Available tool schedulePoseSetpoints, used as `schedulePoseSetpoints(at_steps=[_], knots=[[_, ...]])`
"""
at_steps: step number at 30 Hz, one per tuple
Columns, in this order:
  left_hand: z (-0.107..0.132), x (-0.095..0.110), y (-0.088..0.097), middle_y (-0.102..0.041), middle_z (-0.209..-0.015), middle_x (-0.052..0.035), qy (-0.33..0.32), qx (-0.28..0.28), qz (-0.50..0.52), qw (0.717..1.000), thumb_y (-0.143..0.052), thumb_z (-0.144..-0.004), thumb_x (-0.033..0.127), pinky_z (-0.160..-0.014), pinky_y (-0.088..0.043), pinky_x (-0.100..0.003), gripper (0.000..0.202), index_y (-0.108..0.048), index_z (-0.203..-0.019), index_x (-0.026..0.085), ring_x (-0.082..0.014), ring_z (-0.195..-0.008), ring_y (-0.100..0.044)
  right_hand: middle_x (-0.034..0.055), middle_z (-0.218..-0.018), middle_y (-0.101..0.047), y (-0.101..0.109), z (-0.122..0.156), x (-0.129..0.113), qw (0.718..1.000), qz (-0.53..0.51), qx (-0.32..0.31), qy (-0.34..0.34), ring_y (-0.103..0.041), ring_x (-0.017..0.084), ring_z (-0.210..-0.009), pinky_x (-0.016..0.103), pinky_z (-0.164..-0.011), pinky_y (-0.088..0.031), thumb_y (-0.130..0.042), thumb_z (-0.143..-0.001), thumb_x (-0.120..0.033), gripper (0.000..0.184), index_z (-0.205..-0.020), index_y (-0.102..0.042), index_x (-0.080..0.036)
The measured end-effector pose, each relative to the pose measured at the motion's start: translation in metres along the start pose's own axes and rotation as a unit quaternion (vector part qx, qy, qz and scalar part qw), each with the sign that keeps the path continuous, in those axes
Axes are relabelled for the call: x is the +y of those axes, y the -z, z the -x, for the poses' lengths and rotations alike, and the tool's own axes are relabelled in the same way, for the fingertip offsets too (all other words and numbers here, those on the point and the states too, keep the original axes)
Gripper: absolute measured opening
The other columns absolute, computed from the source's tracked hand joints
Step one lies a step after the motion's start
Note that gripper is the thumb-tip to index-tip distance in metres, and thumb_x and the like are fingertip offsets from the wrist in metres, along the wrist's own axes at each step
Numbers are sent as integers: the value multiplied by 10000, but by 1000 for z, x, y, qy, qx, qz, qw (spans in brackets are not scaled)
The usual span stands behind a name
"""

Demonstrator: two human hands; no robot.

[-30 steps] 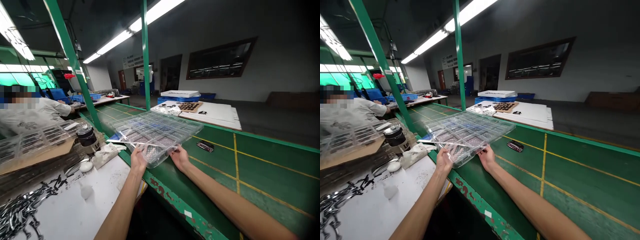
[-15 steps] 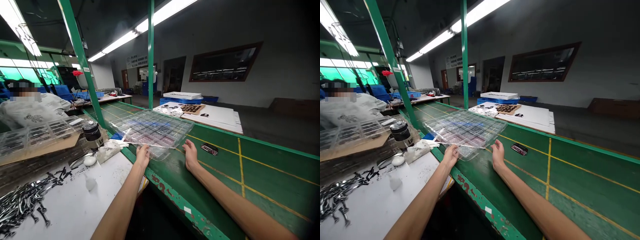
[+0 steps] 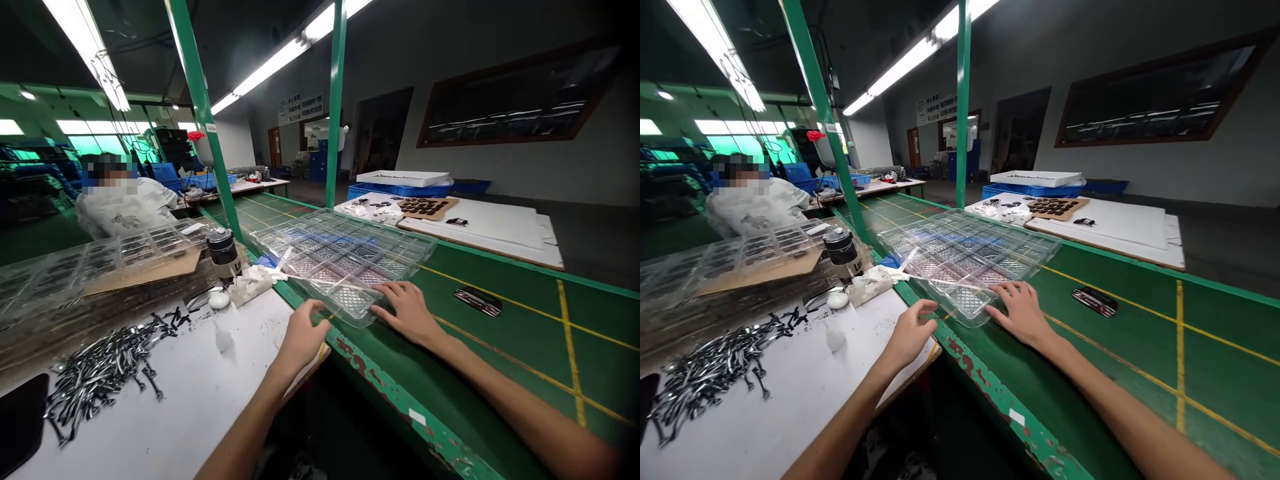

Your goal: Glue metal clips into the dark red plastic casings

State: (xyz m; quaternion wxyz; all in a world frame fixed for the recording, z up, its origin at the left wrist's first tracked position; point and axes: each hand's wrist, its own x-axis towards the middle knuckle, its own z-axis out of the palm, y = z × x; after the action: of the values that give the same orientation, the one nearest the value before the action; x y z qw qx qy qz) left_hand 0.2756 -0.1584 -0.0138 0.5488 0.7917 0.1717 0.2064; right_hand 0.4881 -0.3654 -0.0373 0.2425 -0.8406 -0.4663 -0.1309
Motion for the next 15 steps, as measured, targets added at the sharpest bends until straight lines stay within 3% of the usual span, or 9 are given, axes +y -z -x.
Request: schedulePoseSetpoints(at_steps=[4, 7, 9, 11, 12, 15], knots=[[-31, -9, 15, -622, -1320, -110, -32, 9, -171, 985, -653, -954, 313, -1042, -482, -538, 298, -645, -1214, 167, -282, -1218, -593, 142, -1254, -618, 14, 2, 10, 999, 22, -24, 24, -499, 362, -1215, 583, -1069, -359, -438, -973, -620, 544, -1360, -561, -257], [-59, -19, 9, -623, -1311, -114, -41, 16, -256, 966, -650, -957, 322, -998, -518, -519, 327, -630, -1240, 157, -277, -1176, -617, 130, -1272, -614, 21, 8, 3, 997, 37, -54, 49, -533, 352, -1209, 570, -1042, -411, -435, -977, -632, 567, -1440, -497, -310], [-71, -25, 1, -621, -1312, -117, -52, 23, -296, 954, -646, -960, 324, -989, -525, -515, 339, -623, -1254, 156, -277, -1170, -621, 139, -1429, -532, 19, 14, -8, 991, 75, -73, 82, -483, 402, -1305, 614, -1067, -392, -528, -899, -708, 659, -1434, -511, -324], [-77, -30, -6, -618, -1319, -116, -69, 25, -325, 943, -636, -967, 327, -992, -525, -514, 337, -619, -1261, 163, -275, -1173, -619, 167, -1564, -397, 13, 19, -20, 985, 116, -61, 109, -386, 465, -1393, 656, -1095, -349, -568, -840, -762, 680, -1284, -618, -249], [-77, -33, -8, -617, -1323, -115, -78, 23, -336, 938, -630, -971, 326, -995, -524, -514, 333, -619, -1264, 168, -274, -1177, -618, 179, -1558, -405, 9, 19, -25, 985, 120, -47, 115, -390, 463, -1391, 644, -1098, -351, -561, -860, -742, 617, -1163, -651, -212], [-77, -39, -8, -607, -1349, -115, -102, 9, -359, 928, -615, -980, 322, -1013, -515, -514, 333, -613, -1284, 184, -272, -1196, -609, 158, -1258, -628, 7, 12, -31, 991, 75, -18, 113, -575, 343, -1167, 503, -991, -460, -477, -996, -561, 388, -934, -597, -197]])
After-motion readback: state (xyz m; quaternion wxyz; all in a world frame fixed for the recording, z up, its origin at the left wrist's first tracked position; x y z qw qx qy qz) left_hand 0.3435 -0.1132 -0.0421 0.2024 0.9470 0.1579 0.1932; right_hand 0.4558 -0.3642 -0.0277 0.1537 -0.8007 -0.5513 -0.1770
